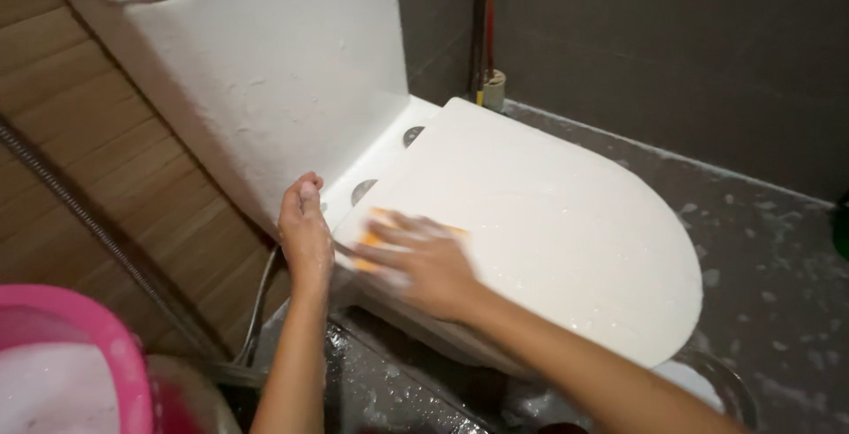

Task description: The person scrubs the tiled bathroom walls and the toilet using a sponge and soapy water from a pink basin. They repeatedly dip the sponge into the basin to reload soap and scrub different sections of the wall and the toilet tank and seat.

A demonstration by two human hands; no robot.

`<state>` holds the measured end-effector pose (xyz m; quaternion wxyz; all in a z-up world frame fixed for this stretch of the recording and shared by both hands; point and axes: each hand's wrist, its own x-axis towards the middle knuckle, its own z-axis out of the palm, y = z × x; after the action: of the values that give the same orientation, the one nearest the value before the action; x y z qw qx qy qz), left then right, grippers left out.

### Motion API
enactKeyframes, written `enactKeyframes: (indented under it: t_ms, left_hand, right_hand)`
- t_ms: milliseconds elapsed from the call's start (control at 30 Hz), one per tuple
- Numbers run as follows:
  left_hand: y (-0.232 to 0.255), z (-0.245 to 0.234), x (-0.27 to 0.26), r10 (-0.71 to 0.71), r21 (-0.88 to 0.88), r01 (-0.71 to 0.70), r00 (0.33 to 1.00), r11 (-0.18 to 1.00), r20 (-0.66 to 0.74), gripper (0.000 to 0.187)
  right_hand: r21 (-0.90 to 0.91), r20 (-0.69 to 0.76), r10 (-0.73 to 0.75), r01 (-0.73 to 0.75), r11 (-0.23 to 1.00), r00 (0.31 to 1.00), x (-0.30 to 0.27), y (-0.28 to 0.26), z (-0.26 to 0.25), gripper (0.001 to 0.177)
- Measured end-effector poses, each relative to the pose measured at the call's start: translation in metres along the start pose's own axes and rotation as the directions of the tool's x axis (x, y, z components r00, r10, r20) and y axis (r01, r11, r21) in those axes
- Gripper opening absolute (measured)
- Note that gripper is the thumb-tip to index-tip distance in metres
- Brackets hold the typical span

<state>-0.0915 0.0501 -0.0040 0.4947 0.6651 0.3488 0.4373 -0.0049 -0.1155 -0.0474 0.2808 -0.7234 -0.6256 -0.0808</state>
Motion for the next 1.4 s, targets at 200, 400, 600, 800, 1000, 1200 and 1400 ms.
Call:
enactKeyframes:
  t_ms: [200, 400, 600, 800, 1000, 1200, 1400]
  left_hand:
    - [-0.007, -0.014, -0.01, -0.009, -0.018, 0.01, 0.999, 1.0, 0.046, 0.045]
    - [0.014, 0.007, -0.024, -0.055, 0.049, 0.054, 0.998, 0.997, 0.021, 0.041]
    - [0.053, 0.038, -0.043, 0.083, 0.124, -0.09, 0.995, 0.988, 0.057, 0.035]
    - [0.073, 0.095, -0.084, -0.085, 0.235, -0.013, 0.913, 0.972, 0.399, 0.039]
    - [0.028, 0.155, -0.091, 0.303, 0.278, -0.466, 0.828, 0.84, 0.472, 0.048]
    - [-0.009, 0.158, -0.084, 0.365, 0.442, -0.643, 0.742, 0.626, 0.562, 0.05]
    - [0.005, 0.166, -0.094, 0.357, 0.567, -0.669, 0.74, 0.48, 0.57, 0.049]
  right_hand:
    - [-0.376, -0.048, 0.394, -0.382, 0.844, 0.918, -0.034, 0.125, -0.082, 0.047]
    - [0.052, -0.123, 0.34, -0.336, 0.941, 0.933, 0.06, 0.066, -0.002, 0.046]
    - [0.016, -0.126, 0.096, -0.095, 0.995, 0.987, 0.009, -0.031, 0.011, 0.039]
    - [0.052, 0.001, 0.531, -0.53, 0.846, 0.848, -0.098, 0.056, -0.082, 0.034]
    - [-0.242, -0.212, 0.67, -0.703, 0.669, 0.711, -0.08, 0.144, -0.107, 0.035]
    - [-0.172, -0.153, 0.275, -0.3, 0.938, 0.949, -0.137, 0.078, -0.078, 0.043]
    - [-0.271, -0.277, 0.485, -0.552, 0.789, 0.829, -0.129, 0.169, -0.143, 0.044]
